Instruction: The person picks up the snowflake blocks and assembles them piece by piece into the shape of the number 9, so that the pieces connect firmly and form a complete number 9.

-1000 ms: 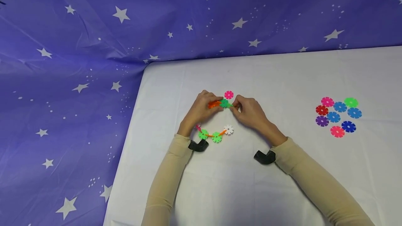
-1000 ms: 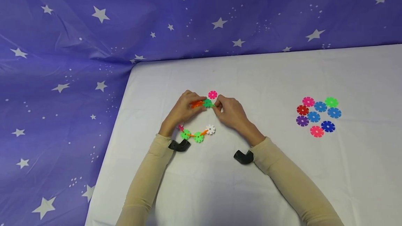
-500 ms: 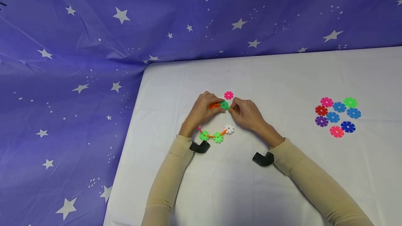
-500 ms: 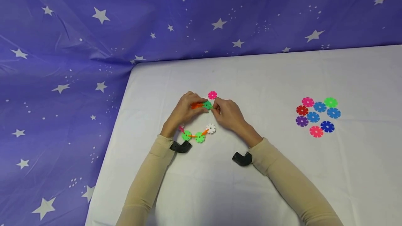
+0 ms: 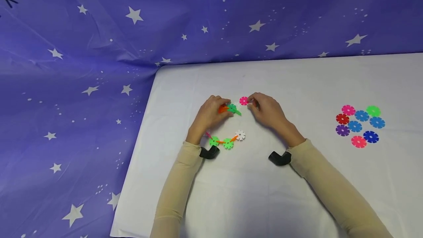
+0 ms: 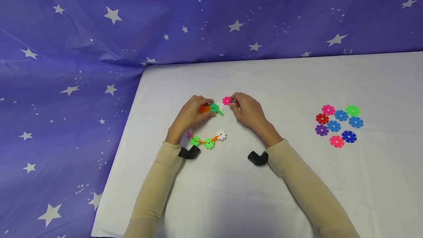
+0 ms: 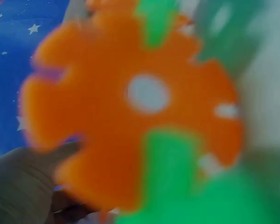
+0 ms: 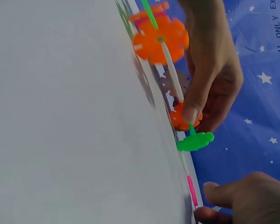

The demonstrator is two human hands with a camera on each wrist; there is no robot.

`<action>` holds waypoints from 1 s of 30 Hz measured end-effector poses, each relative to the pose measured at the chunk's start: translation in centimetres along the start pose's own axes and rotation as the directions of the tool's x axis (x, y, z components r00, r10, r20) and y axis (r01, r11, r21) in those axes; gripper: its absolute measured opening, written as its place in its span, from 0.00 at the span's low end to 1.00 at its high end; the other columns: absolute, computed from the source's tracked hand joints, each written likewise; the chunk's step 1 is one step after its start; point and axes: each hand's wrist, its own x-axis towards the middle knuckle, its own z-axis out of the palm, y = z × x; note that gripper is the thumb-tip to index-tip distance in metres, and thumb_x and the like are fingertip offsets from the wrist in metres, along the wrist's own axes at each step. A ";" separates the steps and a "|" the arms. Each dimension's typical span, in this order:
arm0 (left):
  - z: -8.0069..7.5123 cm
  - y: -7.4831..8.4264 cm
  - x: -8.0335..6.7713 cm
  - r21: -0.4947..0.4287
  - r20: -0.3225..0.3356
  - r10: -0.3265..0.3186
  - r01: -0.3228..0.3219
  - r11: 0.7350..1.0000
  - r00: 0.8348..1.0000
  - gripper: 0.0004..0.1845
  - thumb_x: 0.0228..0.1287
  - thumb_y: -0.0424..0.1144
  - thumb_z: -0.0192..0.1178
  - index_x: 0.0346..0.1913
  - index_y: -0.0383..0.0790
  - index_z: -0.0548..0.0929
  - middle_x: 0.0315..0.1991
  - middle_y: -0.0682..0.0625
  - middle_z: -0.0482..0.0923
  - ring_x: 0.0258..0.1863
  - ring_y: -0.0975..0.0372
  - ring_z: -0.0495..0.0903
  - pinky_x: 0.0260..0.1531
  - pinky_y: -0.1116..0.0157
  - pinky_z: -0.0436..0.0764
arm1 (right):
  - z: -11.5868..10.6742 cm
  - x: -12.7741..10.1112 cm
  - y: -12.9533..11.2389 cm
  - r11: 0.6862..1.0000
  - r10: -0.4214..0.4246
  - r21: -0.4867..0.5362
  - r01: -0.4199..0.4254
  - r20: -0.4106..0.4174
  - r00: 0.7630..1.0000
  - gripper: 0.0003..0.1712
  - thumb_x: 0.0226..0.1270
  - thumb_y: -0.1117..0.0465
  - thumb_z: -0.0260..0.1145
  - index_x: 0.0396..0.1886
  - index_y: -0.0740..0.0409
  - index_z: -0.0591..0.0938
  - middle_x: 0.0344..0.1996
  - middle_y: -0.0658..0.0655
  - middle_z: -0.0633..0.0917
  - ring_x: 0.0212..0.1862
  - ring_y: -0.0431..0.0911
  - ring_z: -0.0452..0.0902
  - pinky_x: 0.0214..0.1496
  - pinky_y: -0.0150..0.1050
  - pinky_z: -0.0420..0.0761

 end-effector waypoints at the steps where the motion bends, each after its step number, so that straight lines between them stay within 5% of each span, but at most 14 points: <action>1: -0.2 0.0 -0.1 -0.002 0.021 -0.003 0.003 1.000 1.000 0.25 0.60 0.50 0.69 0.58 0.42 0.82 0.45 0.49 0.82 0.46 0.57 0.75 0.50 0.61 0.74 | 0.0 0.3 0.0 1.000 0.010 -0.024 -0.010 0.017 1.000 0.14 0.67 0.60 0.65 0.51 0.59 0.82 0.30 0.54 0.79 0.31 0.47 0.72 0.33 0.40 0.69; 5: -0.7 0.2 -0.4 0.013 0.048 0.019 -0.020 1.000 0.999 0.25 0.61 0.47 0.69 0.59 0.44 0.81 0.47 0.49 0.80 0.48 0.57 0.74 0.52 0.61 0.73 | 0.2 1.1 -0.1 0.992 0.034 -0.123 -0.025 0.072 0.997 0.21 0.67 0.56 0.66 0.58 0.54 0.81 0.33 0.54 0.78 0.33 0.47 0.71 0.32 0.41 0.69; 10: -0.6 0.6 -0.3 -0.006 -0.013 0.132 -0.132 0.991 0.991 0.18 0.61 0.43 0.69 0.54 0.46 0.86 0.48 0.49 0.80 0.48 0.56 0.74 0.51 0.61 0.73 | 0.2 1.2 -0.2 0.987 0.058 -0.153 -0.047 0.068 0.996 0.20 0.64 0.52 0.69 0.52 0.56 0.83 0.34 0.55 0.78 0.32 0.48 0.72 0.31 0.43 0.72; 13: 0.0 0.7 0.0 -0.014 -0.033 0.192 -0.192 0.981 0.981 0.14 0.61 0.43 0.69 0.49 0.47 0.88 0.47 0.49 0.80 0.47 0.57 0.75 0.49 0.61 0.73 | 0.0 0.6 0.0 0.993 0.078 -0.087 -0.074 0.045 0.996 0.21 0.61 0.51 0.71 0.49 0.59 0.82 0.33 0.55 0.79 0.32 0.47 0.72 0.33 0.41 0.71; 17: 0.6 0.6 0.2 -0.010 -0.070 0.207 -0.208 0.978 0.976 0.10 0.60 0.43 0.69 0.44 0.48 0.89 0.45 0.51 0.80 0.44 0.58 0.75 0.46 0.62 0.73 | -0.3 -0.8 -0.1 0.985 0.105 0.129 -0.111 0.050 0.993 0.20 0.60 0.57 0.72 0.48 0.62 0.82 0.31 0.55 0.83 0.30 0.45 0.72 0.33 0.36 0.70; 23: 1.3 0.2 0.3 -0.084 -0.125 0.210 -0.222 0.972 0.970 0.07 0.60 0.42 0.69 0.40 0.46 0.89 0.43 0.51 0.79 0.42 0.59 0.75 0.43 0.63 0.74 | 0.0 -2.4 -1.1 0.883 0.200 0.396 -0.251 0.166 0.966 0.19 0.60 0.61 0.73 0.49 0.63 0.81 0.29 0.56 0.85 0.24 0.39 0.73 0.30 0.29 0.73; 30: 1.7 -0.1 0.4 -0.116 -0.166 0.229 -0.250 0.961 0.959 0.07 0.60 0.42 0.69 0.39 0.45 0.89 0.42 0.51 0.79 0.42 0.60 0.76 0.42 0.65 0.75 | 0.1 -2.8 -1.6 0.786 0.270 0.513 -0.344 0.217 0.938 0.21 0.60 0.62 0.73 0.52 0.64 0.80 0.30 0.61 0.85 0.22 0.43 0.81 0.26 0.30 0.77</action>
